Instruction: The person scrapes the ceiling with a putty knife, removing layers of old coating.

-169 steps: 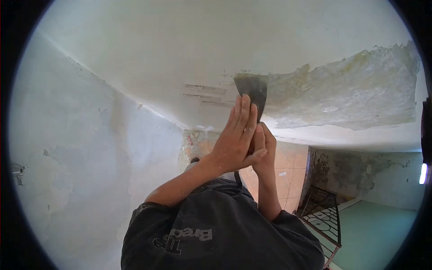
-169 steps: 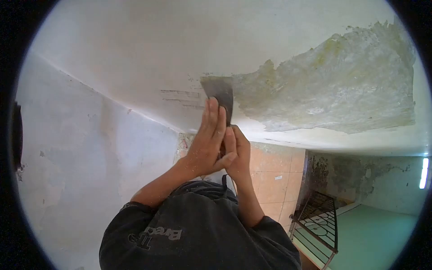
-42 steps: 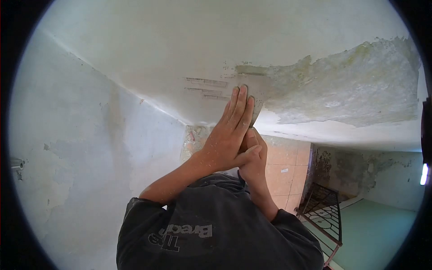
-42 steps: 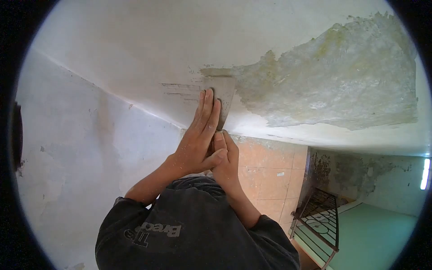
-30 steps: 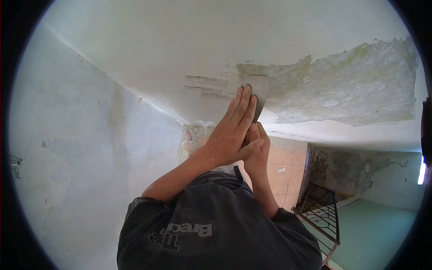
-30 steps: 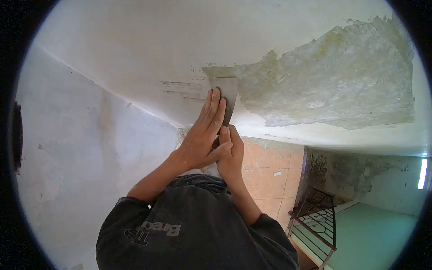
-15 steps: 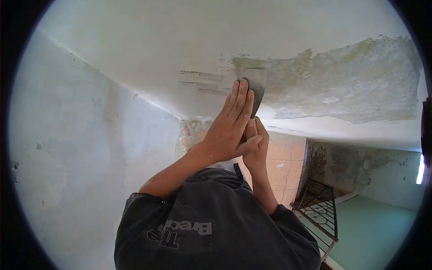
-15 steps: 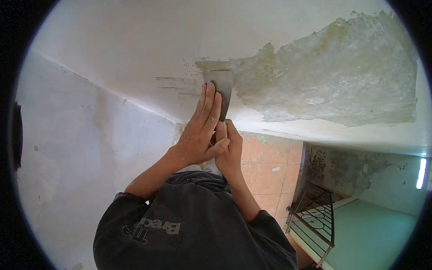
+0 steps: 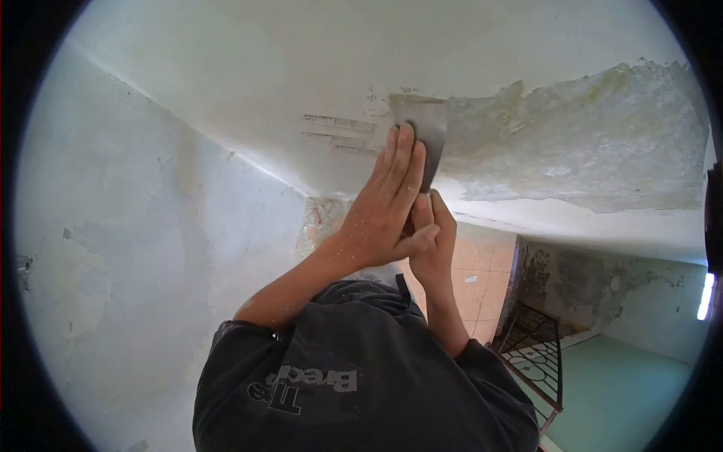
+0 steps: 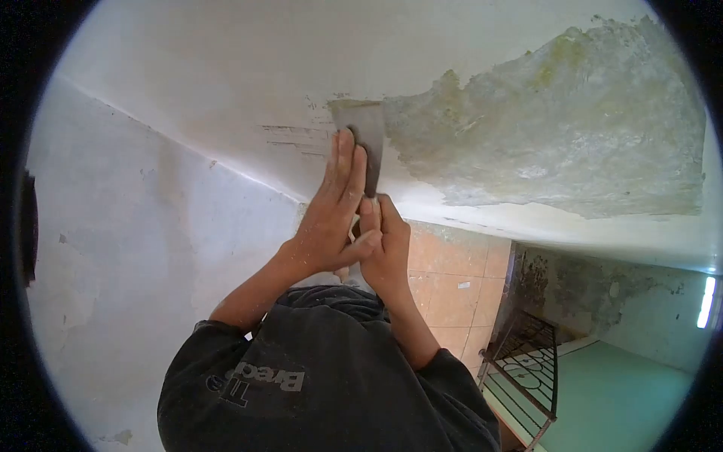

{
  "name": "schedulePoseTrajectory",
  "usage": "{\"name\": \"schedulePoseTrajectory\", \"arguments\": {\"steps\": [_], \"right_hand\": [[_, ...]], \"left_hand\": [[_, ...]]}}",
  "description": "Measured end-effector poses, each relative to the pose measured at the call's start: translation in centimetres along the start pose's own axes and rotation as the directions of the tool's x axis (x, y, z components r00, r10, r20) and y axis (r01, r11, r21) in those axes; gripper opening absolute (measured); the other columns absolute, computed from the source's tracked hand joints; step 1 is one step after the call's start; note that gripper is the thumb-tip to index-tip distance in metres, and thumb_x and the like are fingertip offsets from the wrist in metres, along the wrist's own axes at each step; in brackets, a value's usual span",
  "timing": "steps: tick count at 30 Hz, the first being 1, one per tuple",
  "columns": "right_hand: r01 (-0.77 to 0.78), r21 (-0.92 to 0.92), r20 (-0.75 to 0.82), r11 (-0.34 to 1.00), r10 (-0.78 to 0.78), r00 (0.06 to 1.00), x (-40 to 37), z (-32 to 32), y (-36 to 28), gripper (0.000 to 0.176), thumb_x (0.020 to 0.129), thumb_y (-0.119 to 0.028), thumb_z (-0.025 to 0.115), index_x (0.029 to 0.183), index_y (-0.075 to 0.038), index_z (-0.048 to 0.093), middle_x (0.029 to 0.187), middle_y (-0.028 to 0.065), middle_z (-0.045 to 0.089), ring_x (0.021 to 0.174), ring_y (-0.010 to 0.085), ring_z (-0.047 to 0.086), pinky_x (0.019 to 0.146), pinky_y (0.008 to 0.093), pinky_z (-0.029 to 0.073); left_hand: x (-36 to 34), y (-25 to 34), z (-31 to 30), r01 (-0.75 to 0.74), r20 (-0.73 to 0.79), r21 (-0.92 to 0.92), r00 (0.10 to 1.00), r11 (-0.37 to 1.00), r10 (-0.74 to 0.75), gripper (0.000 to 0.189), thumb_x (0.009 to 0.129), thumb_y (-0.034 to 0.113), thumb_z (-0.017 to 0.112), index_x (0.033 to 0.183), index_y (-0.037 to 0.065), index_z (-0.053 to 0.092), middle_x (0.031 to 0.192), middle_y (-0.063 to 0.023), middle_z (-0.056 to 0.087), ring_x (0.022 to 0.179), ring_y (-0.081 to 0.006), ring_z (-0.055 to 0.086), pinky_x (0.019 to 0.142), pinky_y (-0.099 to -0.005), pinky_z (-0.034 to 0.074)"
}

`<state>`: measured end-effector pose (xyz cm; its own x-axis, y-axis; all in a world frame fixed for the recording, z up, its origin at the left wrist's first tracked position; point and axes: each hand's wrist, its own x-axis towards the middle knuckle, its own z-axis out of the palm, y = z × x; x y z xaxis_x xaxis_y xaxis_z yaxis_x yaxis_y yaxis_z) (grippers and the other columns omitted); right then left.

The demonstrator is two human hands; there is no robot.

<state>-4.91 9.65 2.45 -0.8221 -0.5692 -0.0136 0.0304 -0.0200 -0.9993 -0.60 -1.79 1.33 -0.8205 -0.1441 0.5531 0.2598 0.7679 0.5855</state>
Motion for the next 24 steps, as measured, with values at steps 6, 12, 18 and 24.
{"name": "schedulePoseTrajectory", "arguments": {"steps": [6,12,18,24], "right_hand": [[-0.039,-0.006,-0.003,0.999,0.039,0.999,-0.1,-1.1,1.6,0.032,0.102,-0.026,0.045,0.083,-0.001,0.05,0.064,0.0,0.048,0.06,0.0051,0.042,0.052,0.0242,0.036],[-0.082,-0.044,0.027,0.996,0.083,0.996,-0.4,-2.3,1.3,0.03,0.102,-0.026,0.047,0.089,0.001,0.052,0.065,0.0005,0.05,0.061,0.0059,0.043,0.051,0.0256,0.037],[-0.008,-0.094,0.037,0.996,0.011,0.999,0.4,-1.2,0.3,0.027,0.101,-0.024,0.047,0.092,0.0,0.054,0.065,0.0019,0.053,0.061,0.0069,0.047,0.053,0.0261,0.039],[0.009,-0.163,0.049,0.987,-0.001,0.999,0.6,-1.9,0.8,0.028,0.101,-0.025,0.048,0.09,0.0,0.054,0.063,0.0058,0.053,0.06,0.0072,0.047,0.052,0.0261,0.039]], "left_hand": [[-0.7,-0.2,1.8,0.033,-0.004,0.021,0.999,0.999,-0.033,0.093,0.089,0.047,0.049,0.15,-0.004,0.003,0.155,-0.0314,-0.002,0.143,-0.0495,0.002,0.115,-0.055,0.013],[-0.7,0.5,2.2,0.058,0.006,-0.054,0.998,0.997,-0.057,0.093,0.087,0.046,0.056,0.148,-0.009,0.012,0.152,-0.0349,0.007,0.141,-0.0522,0.008,0.113,-0.0552,0.018],[-0.2,-0.1,1.2,0.025,-0.052,-0.002,0.998,1.0,-0.025,0.092,0.091,0.052,0.045,0.149,-0.006,0.004,0.154,-0.0338,-0.002,0.142,-0.051,0.002,0.114,-0.0549,0.014],[-0.5,-0.1,2.2,0.061,-0.066,-0.009,0.996,0.998,-0.061,0.093,0.091,0.052,0.046,0.149,-0.007,0.004,0.153,-0.0342,-0.002,0.142,-0.0508,0.002,0.114,-0.0558,0.013]]}}
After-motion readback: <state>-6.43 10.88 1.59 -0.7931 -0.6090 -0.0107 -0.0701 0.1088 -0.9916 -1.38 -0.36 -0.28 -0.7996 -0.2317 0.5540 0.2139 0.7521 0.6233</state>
